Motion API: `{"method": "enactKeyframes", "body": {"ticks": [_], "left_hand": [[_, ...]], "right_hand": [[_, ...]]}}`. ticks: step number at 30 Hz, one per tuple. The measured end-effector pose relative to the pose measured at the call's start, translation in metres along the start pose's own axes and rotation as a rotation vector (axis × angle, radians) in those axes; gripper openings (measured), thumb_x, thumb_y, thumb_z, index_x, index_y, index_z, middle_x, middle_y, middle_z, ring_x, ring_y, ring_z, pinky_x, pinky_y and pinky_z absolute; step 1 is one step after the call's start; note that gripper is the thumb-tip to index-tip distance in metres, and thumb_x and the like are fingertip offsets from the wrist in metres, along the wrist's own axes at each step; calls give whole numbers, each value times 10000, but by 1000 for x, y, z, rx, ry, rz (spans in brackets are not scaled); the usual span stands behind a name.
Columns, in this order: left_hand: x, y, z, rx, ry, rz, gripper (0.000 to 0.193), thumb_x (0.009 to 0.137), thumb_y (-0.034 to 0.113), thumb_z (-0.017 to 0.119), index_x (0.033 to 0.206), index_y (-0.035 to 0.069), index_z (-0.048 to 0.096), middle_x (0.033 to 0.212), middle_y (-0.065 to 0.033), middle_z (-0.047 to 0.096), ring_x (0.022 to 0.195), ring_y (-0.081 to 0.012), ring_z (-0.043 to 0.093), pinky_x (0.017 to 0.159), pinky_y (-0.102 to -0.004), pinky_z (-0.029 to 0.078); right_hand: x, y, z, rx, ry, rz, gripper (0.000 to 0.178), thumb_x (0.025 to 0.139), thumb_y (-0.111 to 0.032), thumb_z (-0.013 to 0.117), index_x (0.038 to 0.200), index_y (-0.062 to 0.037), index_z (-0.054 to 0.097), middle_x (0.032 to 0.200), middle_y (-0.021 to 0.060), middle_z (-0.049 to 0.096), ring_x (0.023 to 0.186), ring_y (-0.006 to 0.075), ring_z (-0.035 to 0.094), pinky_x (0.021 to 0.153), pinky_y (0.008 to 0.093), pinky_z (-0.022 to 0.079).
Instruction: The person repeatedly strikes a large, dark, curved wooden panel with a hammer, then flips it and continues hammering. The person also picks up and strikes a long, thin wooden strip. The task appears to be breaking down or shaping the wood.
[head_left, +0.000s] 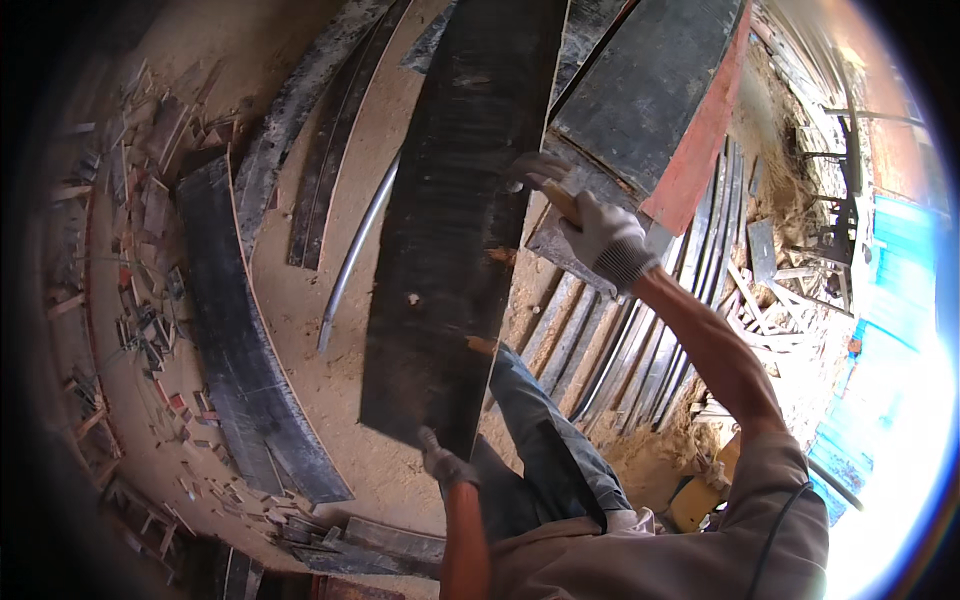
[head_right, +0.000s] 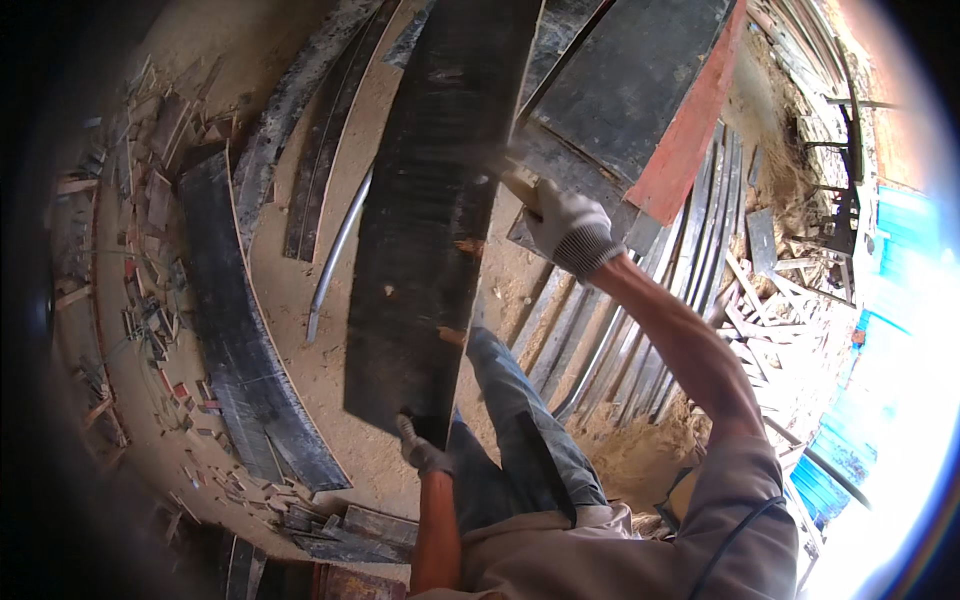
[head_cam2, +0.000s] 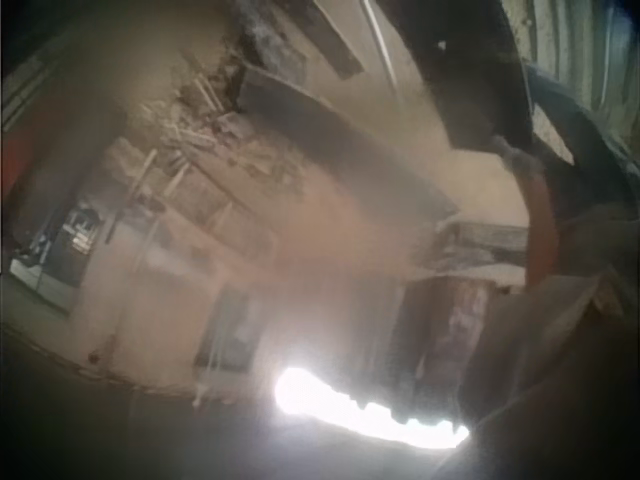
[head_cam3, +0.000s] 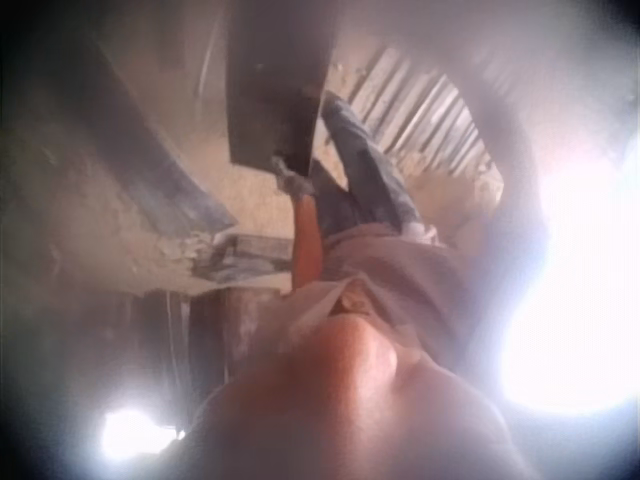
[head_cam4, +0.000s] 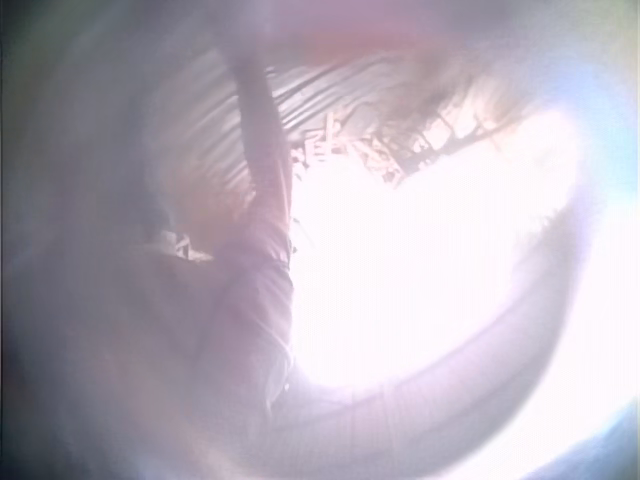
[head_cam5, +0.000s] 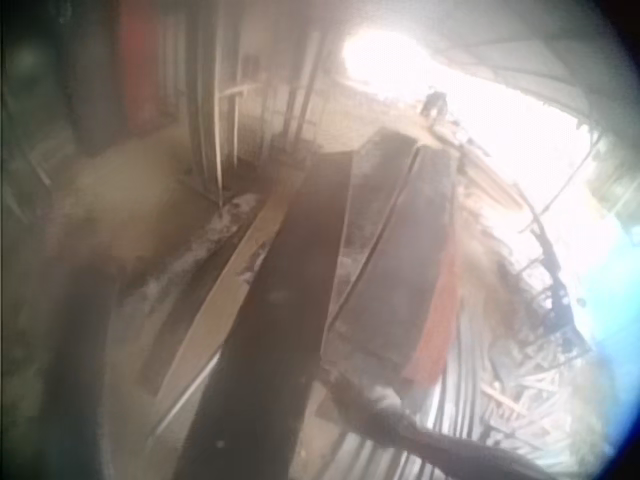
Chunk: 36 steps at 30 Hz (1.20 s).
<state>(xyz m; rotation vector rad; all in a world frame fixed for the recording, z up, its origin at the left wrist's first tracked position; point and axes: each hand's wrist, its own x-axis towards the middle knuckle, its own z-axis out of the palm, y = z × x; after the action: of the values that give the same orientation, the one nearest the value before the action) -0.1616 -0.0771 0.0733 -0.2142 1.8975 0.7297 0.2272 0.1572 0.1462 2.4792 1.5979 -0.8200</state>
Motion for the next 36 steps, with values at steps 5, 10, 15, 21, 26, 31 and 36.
{"method": "enactKeyframes", "body": {"ticks": [5, 10, 15, 21, 26, 31, 36], "left_hand": [[-28, 27, -10, 192, 180, 135, 731, 915, 593, 766, 1229, -65, 715, 1243, -181, 717, 1101, -310, 675, 982, -425, 546], [-56, 72, -48, 71, -114, -67, 759, 944, 627, 708, 1414, 33, 649, 1388, -127, 670, 1259, -300, 614, 1043, -445, 513], [-61, 138, -66, 117, -190, -258, 559, 972, 673, 624, 1042, 125, 710, 679, -41, 610, 436, -200, 474, 371, -328, 386], [-95, 202, -56, 32, -364, -414, 615, 997, 670, 576, 750, 120, 698, 594, -92, 652, 408, -208, 551, 315, -304, 361], [-107, 229, -50, -212, -515, -357, 639, 1061, 591, 511, 773, 53, 703, 682, -167, 716, 501, -251, 636, 359, -327, 410], [-111, 235, -50, -142, -456, -302, 625, 1061, 603, 503, 810, 67, 703, 625, -101, 661, 474, -209, 594, 364, -303, 414], [-127, 260, -45, -99, -388, -295, 635, 1059, 609, 509, 818, 53, 701, 609, -83, 641, 436, -163, 553, 338, -289, 393]], "right_hand": [[-17, 35, 20, 310, 275, 83, 469, 902, -469, 755, 1055, -32, 684, 895, 218, 745, 839, 402, 737, 733, 487, 569], [6, 66, 26, 10, 216, 143, 399, 915, -475, 721, 1009, -87, 701, 850, 201, 741, 800, 393, 744, 707, 517, 581], [49, 44, -15, -260, -325, -217, 453, 998, -539, 638, 918, -96, 688, 800, 88, 715, 709, 280, 720, 620, 448, 568], [98, -22, -28, -420, -262, -527, 289, 930, -396, 740, 1028, -125, 765, 882, 77, 764, 900, 333, 757, 766, 462, 611], [153, -51, -24, -302, 2, -664, 157, 846, -204, 752, 918, -75, 805, 934, 124, 785, 917, 348, 762, 794, 435, 609], [189, -62, 7, -345, -106, -626, 162, 882, -271, 752, 967, -140, 792, 933, 83, 779, 923, 333, 759, 816, 440, 609], [189, -85, 1, -456, -67, -687, 165, 863, -282, 775, 972, -159, 779, 902, 85, 770, 883, 299, 759, 774, 427, 610]]}}
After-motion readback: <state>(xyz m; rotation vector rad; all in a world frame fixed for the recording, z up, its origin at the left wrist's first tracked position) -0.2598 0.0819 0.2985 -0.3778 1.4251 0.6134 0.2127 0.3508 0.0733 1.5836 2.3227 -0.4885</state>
